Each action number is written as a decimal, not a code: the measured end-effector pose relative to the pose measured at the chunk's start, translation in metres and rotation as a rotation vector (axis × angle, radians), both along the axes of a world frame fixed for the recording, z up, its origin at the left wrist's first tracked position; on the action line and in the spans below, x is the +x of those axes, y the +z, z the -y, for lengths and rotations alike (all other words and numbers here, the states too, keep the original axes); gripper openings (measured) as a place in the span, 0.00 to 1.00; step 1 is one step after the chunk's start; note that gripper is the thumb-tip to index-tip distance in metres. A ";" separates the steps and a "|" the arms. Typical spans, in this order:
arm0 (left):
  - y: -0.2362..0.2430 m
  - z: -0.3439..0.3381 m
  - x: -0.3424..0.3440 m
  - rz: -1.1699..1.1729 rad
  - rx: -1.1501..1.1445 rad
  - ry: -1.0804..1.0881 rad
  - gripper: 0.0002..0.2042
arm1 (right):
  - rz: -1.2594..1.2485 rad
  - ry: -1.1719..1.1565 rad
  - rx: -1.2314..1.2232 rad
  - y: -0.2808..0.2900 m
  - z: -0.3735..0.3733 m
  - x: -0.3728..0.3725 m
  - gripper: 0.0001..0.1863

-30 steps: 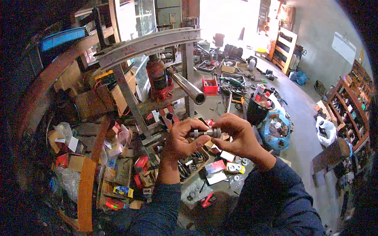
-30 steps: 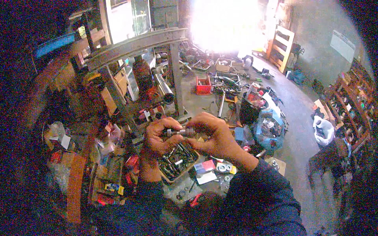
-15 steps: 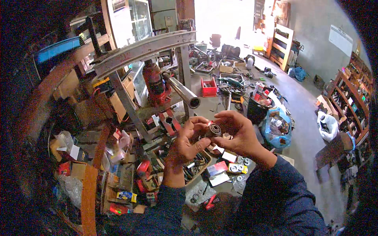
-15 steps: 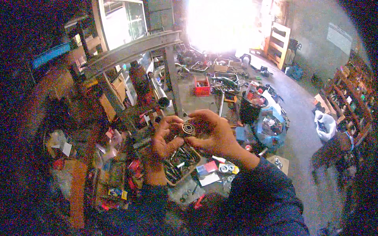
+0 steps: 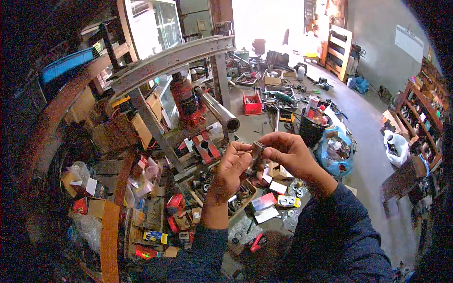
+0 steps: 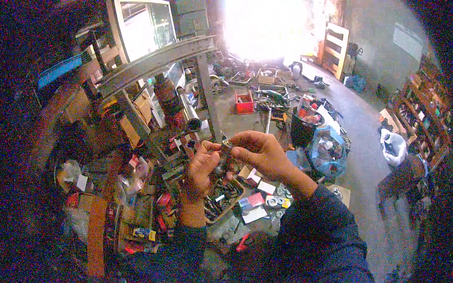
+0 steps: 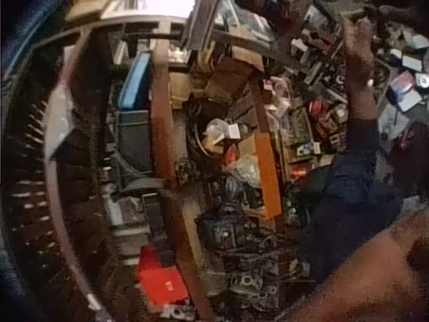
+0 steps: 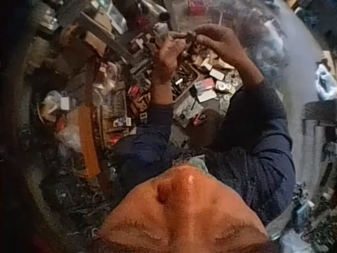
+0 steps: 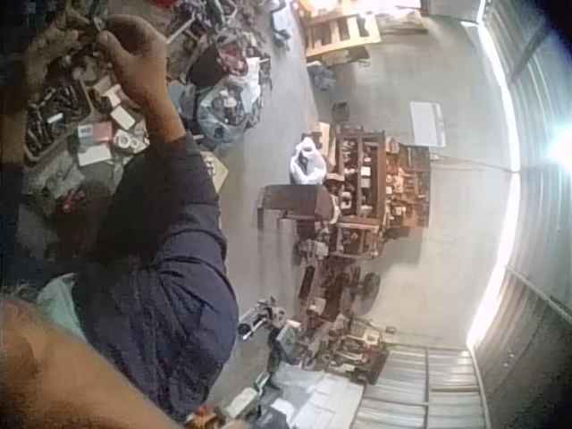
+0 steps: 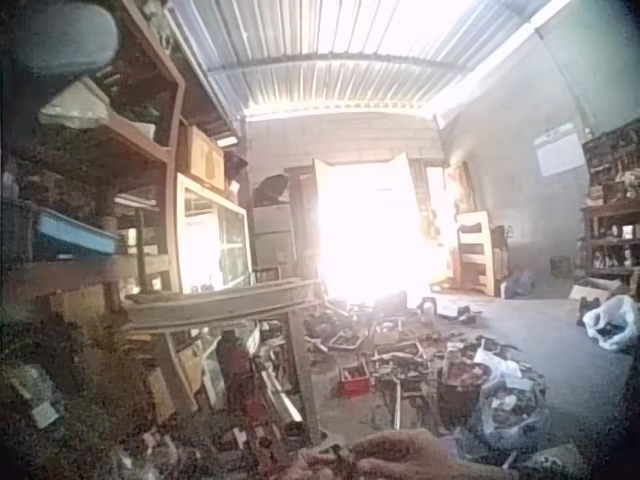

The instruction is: The person aligns a bearing onto a camshaft by hand, places the assembly into a hydraulic press, and pumps the press lever to fit the bearing onto the shaft. Afterward, the person removes the assembled camshaft and turns the bearing by hand.

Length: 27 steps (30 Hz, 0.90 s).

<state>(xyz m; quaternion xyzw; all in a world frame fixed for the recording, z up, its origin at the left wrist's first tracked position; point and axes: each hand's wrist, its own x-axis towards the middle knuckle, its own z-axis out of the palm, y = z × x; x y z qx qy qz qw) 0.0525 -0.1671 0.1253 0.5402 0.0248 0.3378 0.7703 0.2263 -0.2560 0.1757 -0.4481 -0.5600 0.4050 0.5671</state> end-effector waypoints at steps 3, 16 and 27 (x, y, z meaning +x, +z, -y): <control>0.001 0.002 0.004 0.052 -0.026 0.001 0.12 | 0.105 -0.036 0.029 -0.001 -0.001 0.002 0.15; 0.004 0.008 0.014 0.099 -0.201 0.104 0.09 | -0.056 0.002 0.086 -0.021 -0.016 0.004 0.25; -0.006 -0.007 0.011 0.325 -0.389 -0.111 0.10 | -0.019 -0.074 -0.012 -0.027 -0.022 0.006 0.15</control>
